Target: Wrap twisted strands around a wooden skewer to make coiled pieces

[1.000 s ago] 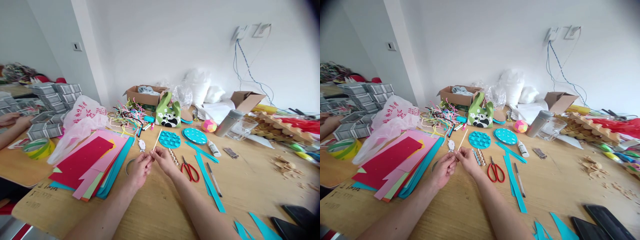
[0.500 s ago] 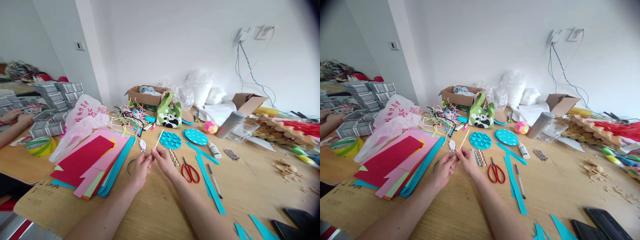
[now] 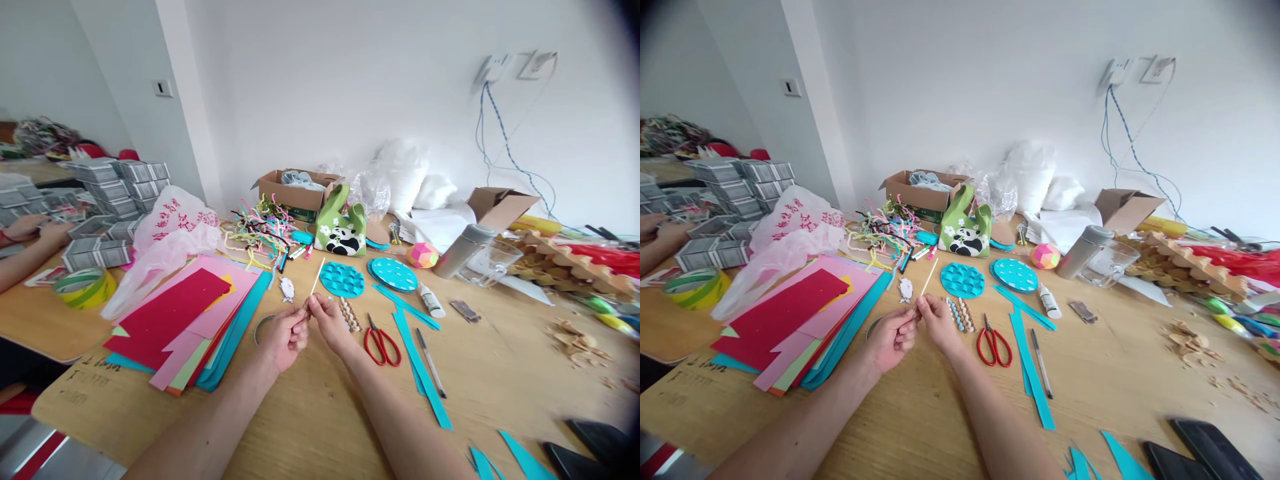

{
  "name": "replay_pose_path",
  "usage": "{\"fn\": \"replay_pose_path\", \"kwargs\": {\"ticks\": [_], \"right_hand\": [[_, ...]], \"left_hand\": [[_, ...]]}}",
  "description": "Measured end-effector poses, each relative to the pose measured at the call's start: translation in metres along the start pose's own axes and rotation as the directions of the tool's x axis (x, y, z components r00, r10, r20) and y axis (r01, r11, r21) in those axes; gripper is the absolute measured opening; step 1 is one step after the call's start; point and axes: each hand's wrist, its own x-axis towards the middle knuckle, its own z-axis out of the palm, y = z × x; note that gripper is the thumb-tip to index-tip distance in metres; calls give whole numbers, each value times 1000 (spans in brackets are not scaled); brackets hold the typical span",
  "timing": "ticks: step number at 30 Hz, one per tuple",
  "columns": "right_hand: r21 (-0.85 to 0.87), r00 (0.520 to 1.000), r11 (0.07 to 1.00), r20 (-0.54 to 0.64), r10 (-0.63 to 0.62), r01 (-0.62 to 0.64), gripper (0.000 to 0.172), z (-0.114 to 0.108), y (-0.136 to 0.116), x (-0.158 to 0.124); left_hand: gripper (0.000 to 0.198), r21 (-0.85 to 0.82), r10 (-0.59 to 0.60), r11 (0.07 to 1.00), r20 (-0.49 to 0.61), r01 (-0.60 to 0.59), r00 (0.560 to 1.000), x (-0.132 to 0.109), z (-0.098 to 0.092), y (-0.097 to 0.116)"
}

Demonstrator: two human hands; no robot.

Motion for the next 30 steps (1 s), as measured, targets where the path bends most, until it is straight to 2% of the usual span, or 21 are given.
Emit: {"fn": "replay_pose_path", "kwargs": {"ticks": [4, 8, 10, 14, 16, 21, 23, 28, 30], "right_hand": [[-121, 999, 993, -41, -24, 19, 42, 5, -2, -2], [-316, 982, 948, -173, -79, 20, 41, 12, -1, -5], [-358, 975, 934, -203, -94, 15, 40, 13, -1, -5], [-206, 997, 978, -58, -46, 33, 41, 8, -4, -4], [-173, 999, 984, -26, -44, 39, 41, 7, -5, -4], [-307, 985, 950, -142, -97, 49, 39, 10, -1, -4], [-304, 982, 952, -165, -96, 42, 41, 11, 0, -3], [-22, 987, 991, -100, 127, -130, 45, 5, -1, 0], [52, 981, 988, -122, 153, -147, 45, 2, -3, 1]], "left_hand": [[38, 12, 17, 1000, -14, -17, 1000, -1, 1, -2], [44, 138, 120, 985, -88, -107, 989, -1, 4, -8], [46, 180, 167, 973, -109, -146, 980, -1, 5, -10], [48, 181, 188, 970, -115, -166, 975, 0, 6, -9], [46, 195, 194, 966, -111, -170, 975, 0, 5, -9], [43, 251, 214, 951, -106, -183, 971, 1, 3, -10], [39, 259, 207, 950, -105, -174, 973, 2, 2, -9], [24, 145, 27, 989, -37, -22, 999, 4, -3, -3], [25, 91, -22, 996, 14, 21, 1000, 5, -5, 0]]}}
